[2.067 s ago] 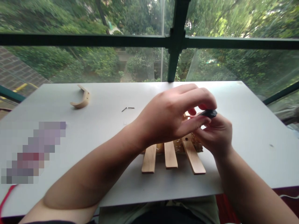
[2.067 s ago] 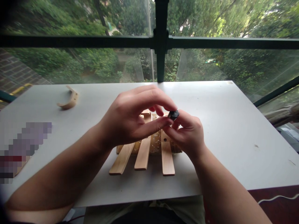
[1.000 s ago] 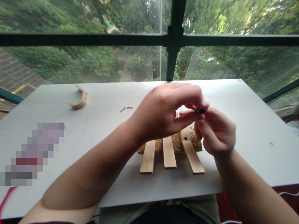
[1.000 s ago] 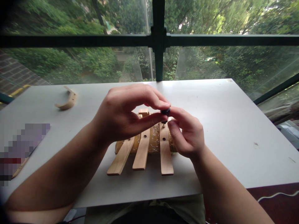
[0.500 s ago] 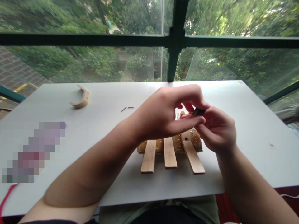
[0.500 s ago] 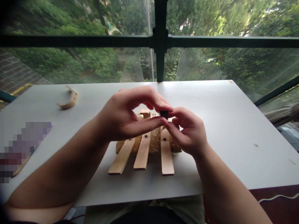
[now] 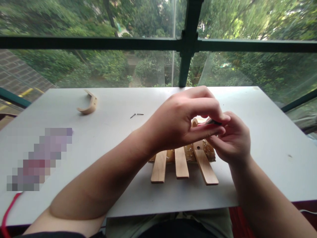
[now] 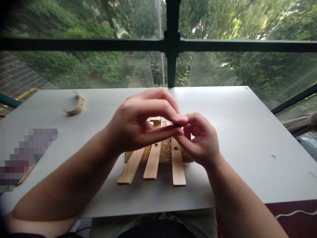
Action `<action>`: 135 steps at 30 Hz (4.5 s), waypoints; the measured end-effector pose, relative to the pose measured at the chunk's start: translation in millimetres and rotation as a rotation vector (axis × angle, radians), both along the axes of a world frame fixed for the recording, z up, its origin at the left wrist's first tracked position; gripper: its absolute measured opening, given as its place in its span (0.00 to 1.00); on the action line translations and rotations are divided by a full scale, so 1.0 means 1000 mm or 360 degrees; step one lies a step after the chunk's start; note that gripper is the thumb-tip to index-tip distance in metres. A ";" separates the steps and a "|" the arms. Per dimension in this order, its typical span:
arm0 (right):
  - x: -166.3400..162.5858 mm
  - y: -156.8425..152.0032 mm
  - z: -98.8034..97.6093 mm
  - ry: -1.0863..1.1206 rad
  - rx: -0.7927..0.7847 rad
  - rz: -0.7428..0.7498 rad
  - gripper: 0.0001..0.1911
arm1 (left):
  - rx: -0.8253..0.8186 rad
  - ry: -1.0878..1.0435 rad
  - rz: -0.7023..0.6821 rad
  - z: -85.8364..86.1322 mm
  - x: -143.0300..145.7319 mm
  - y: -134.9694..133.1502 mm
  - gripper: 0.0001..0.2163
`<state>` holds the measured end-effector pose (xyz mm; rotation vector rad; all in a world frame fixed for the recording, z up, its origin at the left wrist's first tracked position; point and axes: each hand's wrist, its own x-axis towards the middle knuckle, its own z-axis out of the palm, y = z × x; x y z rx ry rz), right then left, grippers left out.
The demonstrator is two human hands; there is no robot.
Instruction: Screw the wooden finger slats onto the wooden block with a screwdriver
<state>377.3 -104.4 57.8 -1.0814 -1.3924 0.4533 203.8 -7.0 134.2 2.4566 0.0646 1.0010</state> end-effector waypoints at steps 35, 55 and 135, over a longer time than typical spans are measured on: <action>0.009 0.000 -0.012 -0.0160 -0.0010 0.0100 0.13 | -0.0099 0.0093 -0.0143 0.005 -0.004 0.005 0.08; 0.008 0.002 -0.015 -0.0265 0.0042 -0.0112 0.04 | -0.0076 -0.0020 -0.0067 0.005 -0.005 0.005 0.05; 0.000 0.003 -0.018 -0.0131 0.0052 0.0075 0.16 | -0.0157 -0.0117 -0.0067 -0.002 0.000 0.003 0.05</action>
